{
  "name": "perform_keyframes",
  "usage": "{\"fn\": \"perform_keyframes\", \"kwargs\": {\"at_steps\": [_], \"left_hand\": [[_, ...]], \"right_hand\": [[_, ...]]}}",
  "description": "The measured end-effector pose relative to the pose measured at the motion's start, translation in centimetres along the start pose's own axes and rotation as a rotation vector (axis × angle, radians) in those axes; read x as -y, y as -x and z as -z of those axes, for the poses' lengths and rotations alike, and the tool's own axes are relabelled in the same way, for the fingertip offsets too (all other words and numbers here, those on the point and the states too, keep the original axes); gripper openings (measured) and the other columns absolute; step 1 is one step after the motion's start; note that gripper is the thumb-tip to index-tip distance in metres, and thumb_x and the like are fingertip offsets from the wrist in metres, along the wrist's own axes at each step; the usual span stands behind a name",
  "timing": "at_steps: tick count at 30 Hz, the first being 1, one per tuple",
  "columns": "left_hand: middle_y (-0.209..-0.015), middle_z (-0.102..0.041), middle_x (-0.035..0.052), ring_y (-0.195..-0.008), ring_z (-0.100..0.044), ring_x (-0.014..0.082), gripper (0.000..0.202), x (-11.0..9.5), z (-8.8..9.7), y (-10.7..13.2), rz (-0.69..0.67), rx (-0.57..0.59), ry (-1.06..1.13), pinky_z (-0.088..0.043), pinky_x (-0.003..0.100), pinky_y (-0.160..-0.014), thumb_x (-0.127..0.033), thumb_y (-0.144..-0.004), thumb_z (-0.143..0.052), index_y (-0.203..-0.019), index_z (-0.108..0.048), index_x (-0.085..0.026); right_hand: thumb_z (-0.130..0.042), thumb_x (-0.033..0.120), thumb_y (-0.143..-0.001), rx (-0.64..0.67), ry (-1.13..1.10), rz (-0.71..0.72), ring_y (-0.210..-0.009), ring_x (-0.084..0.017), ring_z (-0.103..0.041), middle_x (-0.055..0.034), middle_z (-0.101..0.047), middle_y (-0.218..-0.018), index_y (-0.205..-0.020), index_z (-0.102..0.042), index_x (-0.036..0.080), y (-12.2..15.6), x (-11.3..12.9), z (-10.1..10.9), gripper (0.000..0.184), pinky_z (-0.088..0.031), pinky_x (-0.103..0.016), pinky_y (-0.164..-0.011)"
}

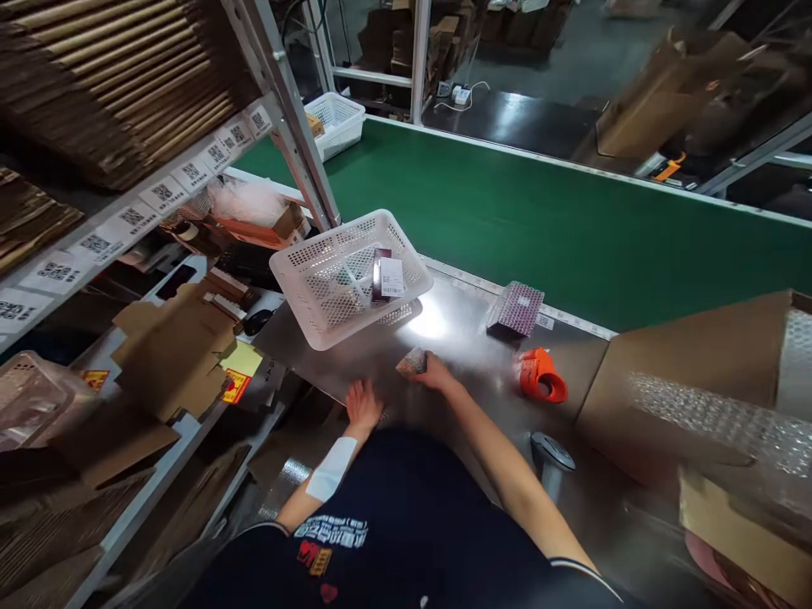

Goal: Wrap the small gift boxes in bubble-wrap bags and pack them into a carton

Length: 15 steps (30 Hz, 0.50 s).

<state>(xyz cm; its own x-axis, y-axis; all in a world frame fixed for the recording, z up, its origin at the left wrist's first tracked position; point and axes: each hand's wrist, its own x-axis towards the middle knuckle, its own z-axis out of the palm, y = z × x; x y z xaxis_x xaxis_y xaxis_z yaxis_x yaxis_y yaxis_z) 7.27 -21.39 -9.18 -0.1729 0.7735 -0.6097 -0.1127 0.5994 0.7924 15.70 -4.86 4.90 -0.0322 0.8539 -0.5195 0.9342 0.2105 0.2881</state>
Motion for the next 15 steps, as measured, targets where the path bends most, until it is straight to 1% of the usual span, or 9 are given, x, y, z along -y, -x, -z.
{"fn": "perform_keyframes", "kwargs": {"at_steps": [2,3,5,6,8,10,11,13,15], "left_hand": [[-0.137,-0.058,0.0203,-0.134,-0.050,0.0383,0.051,2.0,0.6,1.1,0.001,-0.003,-0.254,-0.040,0.050,-0.113,-0.028,-0.086,-0.074,-0.134,-0.064,-0.012],[-0.135,-0.058,0.0204,-0.132,-0.051,0.0378,0.052,2.8,0.7,1.5,0.020,-0.010,-0.301,-0.042,0.048,-0.111,-0.032,-0.087,-0.075,-0.133,-0.064,-0.011],[-0.133,-0.058,0.0199,-0.130,-0.052,0.0379,0.051,3.7,0.7,2.2,0.072,-0.034,-0.301,-0.044,0.046,-0.107,-0.038,-0.086,-0.079,-0.127,-0.067,-0.011],[-0.131,-0.058,0.0195,-0.129,-0.052,0.0384,0.047,3.8,0.7,2.5,0.096,-0.052,-0.263,-0.044,0.045,-0.106,-0.038,-0.085,-0.080,-0.122,-0.069,-0.012],[-0.126,-0.059,0.0180,-0.128,-0.052,0.0398,0.036,3.9,0.5,2.9,0.146,-0.086,-0.086,-0.043,0.045,-0.105,-0.033,-0.080,-0.083,-0.107,-0.071,-0.013],[-0.118,-0.060,0.0150,-0.127,-0.051,0.0397,0.023,3.7,0.4,3.1,0.190,-0.116,0.129,-0.041,0.044,-0.105,-0.027,-0.076,-0.084,-0.089,-0.069,-0.016],[-0.112,-0.061,0.0132,-0.126,-0.052,0.0387,0.020,3.7,0.4,3.2,0.209,-0.118,0.227,-0.041,0.043,-0.105,-0.024,-0.075,-0.084,-0.079,-0.066,-0.017],[-0.099,-0.060,0.0090,-0.121,-0.055,0.0347,0.027,3.6,0.4,3.2,0.241,-0.093,0.377,-0.043,0.040,-0.102,-0.019,-0.074,-0.082,-0.064,-0.057,-0.019],[-0.084,-0.059,0.0055,-0.110,-0.062,0.0301,0.035,3.5,0.6,3.3,0.275,-0.032,0.512,-0.047,0.036,-0.096,-0.019,-0.072,-0.082,-0.057,-0.050,-0.019]], "right_hand": [[-0.089,0.042,-0.075,-0.012,0.068,-0.035,-0.125,-0.035,-0.063,-0.0224,-0.065,-0.135,-0.146,-0.054,0.008,1.3,1.2,-1.5,0.086,-0.051,-0.039,-0.102],[-0.086,0.045,-0.079,-0.030,0.123,-0.046,-0.129,-0.037,-0.060,-0.0253,-0.062,-0.138,-0.149,-0.050,0.006,1.9,1.7,-2.1,0.088,-0.049,-0.042,-0.105],[-0.082,0.046,-0.084,-0.070,0.263,-0.039,-0.130,-0.039,-0.058,-0.0279,-0.060,-0.140,-0.153,-0.045,0.005,2.8,2.6,-3.1,0.089,-0.048,-0.045,-0.106],[-0.081,0.045,-0.085,-0.085,0.329,-0.024,-0.128,-0.038,-0.058,-0.0282,-0.060,-0.139,-0.155,-0.043,0.004,3.1,2.9,-3.3,0.089,-0.048,-0.045,-0.104],[-0.080,0.042,-0.086,-0.104,0.423,0.010,-0.125,-0.038,-0.059,-0.0284,-0.060,-0.138,-0.156,-0.041,0.004,3.2,3.2,-3.5,0.089,-0.048,-0.045,-0.103],[-0.080,0.038,-0.086,-0.117,0.452,0.034,-0.124,-0.037,-0.059,-0.0288,-0.060,-0.138,-0.157,-0.039,0.003,3.1,3.4,-3.5,0.090,-0.047,-0.044,-0.103],[-0.080,0.037,-0.086,-0.124,0.460,0.040,-0.123,-0.037,-0.059,-0.0287,-0.060,-0.138,-0.158,-0.038,0.002,2.9,3.5,-3.4,0.091,-0.046,-0.044,-0.104],[-0.080,0.037,-0.085,-0.142,0.476,0.041,-0.122,-0.037,-0.059,-0.0285,-0.060,-0.136,-0.158,-0.036,0.001,2.8,3.7,-3.5,0.093,-0.045,-0.043,-0.104],[-0.079,0.038,-0.086,-0.157,0.479,0.036,-0.121,-0.036,-0.058,-0.0286,-0.060,-0.136,-0.160,-0.033,0.000,3.0,3.9,-3.6,0.095,-0.044,-0.043,-0.104]]}}
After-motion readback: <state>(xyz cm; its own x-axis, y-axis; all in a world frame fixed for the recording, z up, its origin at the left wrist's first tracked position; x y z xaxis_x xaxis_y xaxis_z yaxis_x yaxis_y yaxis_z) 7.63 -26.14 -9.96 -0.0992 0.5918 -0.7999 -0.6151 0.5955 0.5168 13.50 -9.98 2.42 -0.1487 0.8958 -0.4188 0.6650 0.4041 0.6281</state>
